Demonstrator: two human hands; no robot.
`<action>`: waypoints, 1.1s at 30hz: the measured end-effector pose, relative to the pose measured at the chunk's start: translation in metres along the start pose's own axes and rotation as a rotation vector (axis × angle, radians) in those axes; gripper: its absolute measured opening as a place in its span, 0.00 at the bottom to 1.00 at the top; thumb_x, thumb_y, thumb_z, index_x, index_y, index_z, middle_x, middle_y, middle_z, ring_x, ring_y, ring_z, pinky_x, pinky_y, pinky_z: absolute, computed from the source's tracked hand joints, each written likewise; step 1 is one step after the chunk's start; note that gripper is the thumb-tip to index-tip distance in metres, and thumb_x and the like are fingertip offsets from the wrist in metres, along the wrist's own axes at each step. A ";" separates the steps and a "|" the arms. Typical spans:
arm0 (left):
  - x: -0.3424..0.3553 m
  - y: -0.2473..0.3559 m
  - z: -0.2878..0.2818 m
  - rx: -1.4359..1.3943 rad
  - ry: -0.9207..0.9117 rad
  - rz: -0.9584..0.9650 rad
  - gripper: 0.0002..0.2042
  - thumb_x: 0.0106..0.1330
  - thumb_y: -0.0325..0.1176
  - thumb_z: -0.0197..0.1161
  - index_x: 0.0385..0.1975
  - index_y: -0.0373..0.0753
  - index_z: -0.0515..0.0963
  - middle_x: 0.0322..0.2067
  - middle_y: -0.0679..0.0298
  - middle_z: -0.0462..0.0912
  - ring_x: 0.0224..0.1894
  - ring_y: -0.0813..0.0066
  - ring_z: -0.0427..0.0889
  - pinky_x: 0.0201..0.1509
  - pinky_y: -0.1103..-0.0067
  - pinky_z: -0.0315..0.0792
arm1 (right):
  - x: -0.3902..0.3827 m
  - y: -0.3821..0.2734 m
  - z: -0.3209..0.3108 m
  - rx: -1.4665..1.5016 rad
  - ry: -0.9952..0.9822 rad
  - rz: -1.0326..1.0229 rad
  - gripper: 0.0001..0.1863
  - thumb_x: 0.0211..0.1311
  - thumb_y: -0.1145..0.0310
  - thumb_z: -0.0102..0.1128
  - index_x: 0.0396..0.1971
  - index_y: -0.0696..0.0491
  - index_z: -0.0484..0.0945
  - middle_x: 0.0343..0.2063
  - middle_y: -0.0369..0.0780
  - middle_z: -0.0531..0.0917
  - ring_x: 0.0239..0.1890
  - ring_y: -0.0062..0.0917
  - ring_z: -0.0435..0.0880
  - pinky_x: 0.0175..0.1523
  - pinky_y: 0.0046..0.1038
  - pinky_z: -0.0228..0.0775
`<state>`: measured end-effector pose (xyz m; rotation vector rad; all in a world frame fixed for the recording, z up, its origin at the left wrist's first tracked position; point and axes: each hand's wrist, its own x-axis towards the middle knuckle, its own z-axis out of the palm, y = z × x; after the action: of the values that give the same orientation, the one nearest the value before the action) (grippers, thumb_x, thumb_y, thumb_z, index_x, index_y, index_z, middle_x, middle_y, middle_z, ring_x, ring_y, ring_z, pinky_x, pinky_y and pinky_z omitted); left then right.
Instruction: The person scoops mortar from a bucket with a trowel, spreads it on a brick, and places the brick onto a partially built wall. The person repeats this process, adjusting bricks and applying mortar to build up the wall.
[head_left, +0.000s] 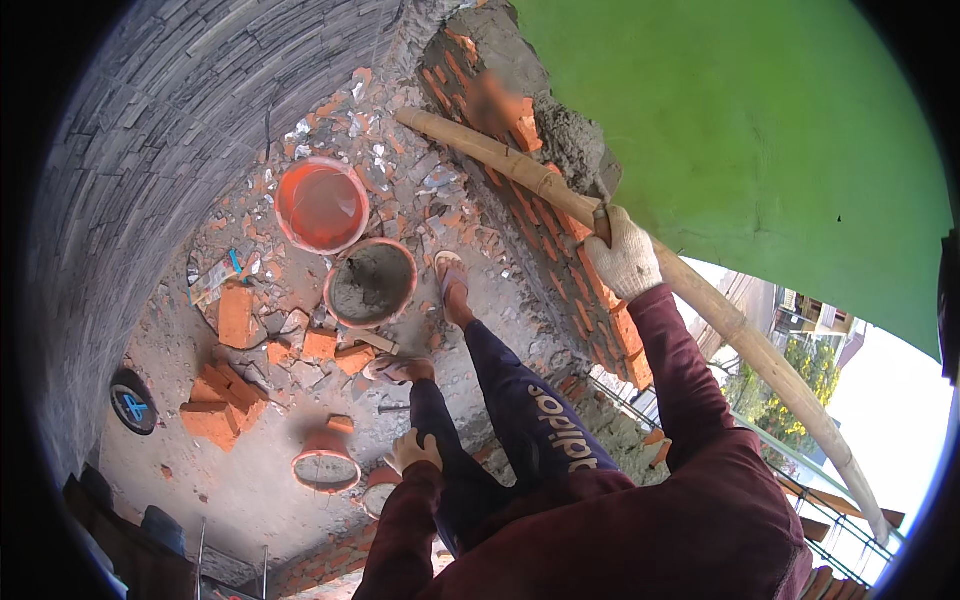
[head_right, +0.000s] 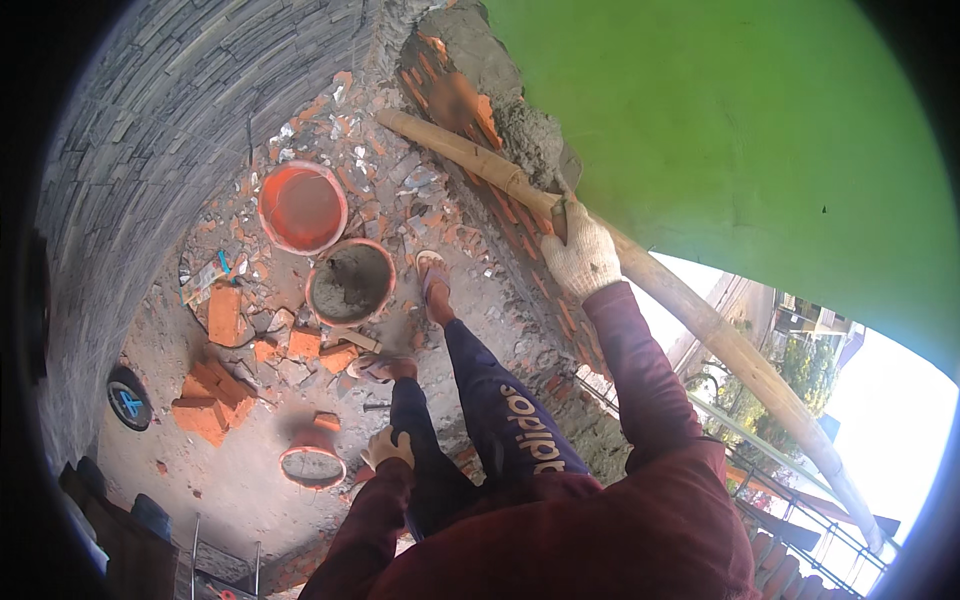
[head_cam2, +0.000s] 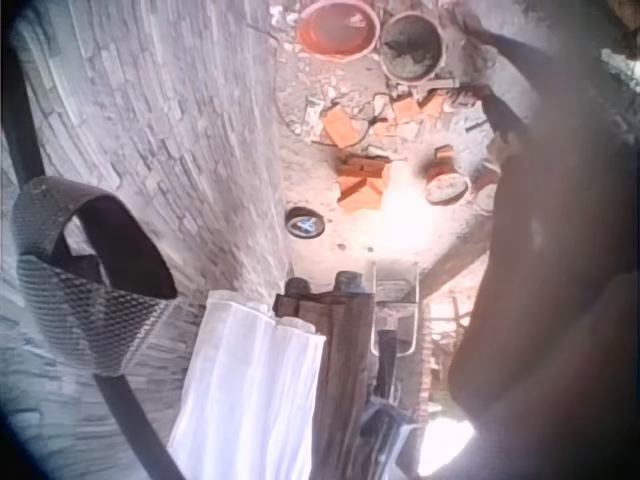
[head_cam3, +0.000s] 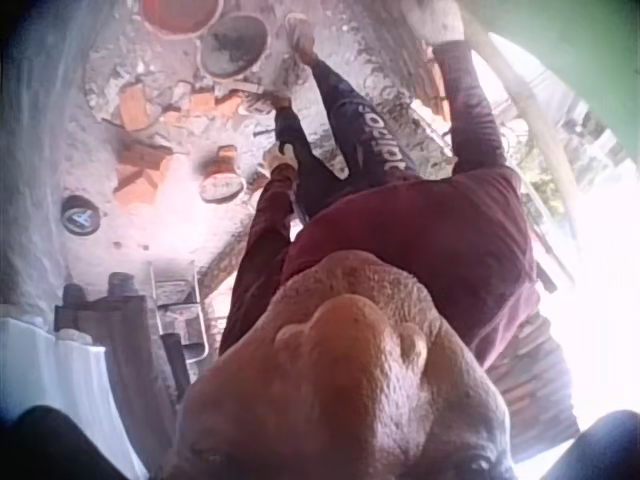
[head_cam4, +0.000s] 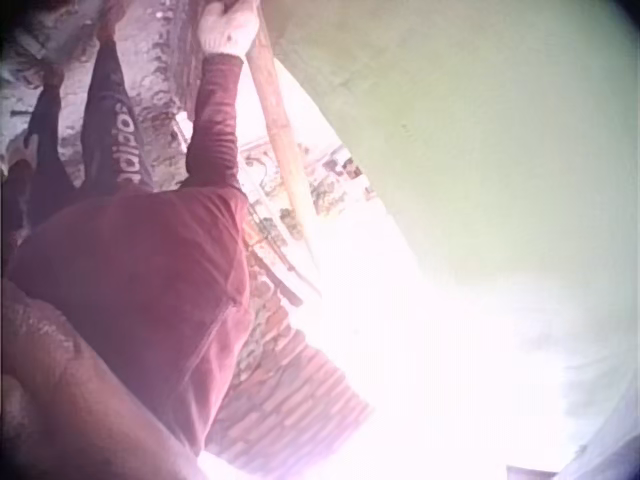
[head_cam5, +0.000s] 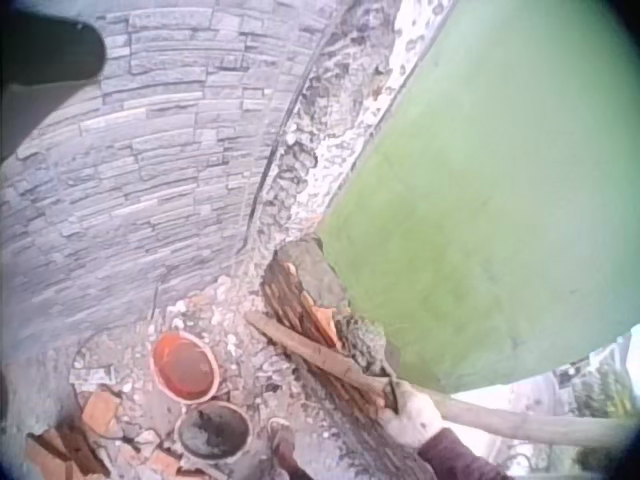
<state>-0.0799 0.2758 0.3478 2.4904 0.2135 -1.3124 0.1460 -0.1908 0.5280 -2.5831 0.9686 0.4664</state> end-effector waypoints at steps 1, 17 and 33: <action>0.003 0.001 -0.001 0.000 0.009 -0.003 0.24 0.66 0.50 0.62 0.57 0.44 0.83 0.56 0.58 0.85 0.66 0.56 0.75 0.76 0.44 0.50 | 0.018 0.003 -0.003 -0.130 0.038 -0.036 0.26 0.61 0.68 0.59 0.58 0.63 0.72 0.43 0.62 0.84 0.46 0.53 0.88 0.51 0.48 0.81; -0.005 0.026 0.011 -0.097 -0.158 -0.174 0.41 0.61 0.63 0.66 0.70 0.43 0.72 0.69 0.54 0.74 0.73 0.51 0.67 0.77 0.54 0.53 | -0.014 -0.041 0.041 -0.424 -0.104 -0.448 0.16 0.62 0.71 0.60 0.49 0.57 0.72 0.40 0.53 0.83 0.41 0.55 0.86 0.44 0.49 0.80; 0.343 -0.033 -0.004 -0.872 0.447 -0.049 0.55 0.56 0.41 0.75 0.81 0.39 0.45 0.77 0.46 0.58 0.79 0.50 0.56 0.81 0.64 0.50 | 0.029 -0.182 0.424 -1.037 -0.503 -0.994 0.17 0.65 0.68 0.65 0.51 0.58 0.78 0.47 0.45 0.88 0.46 0.36 0.92 0.45 0.37 0.85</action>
<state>0.1090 0.3028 0.0606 1.9501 0.7636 -0.4651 0.2125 0.1015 0.1756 -2.9825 -0.9724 1.4282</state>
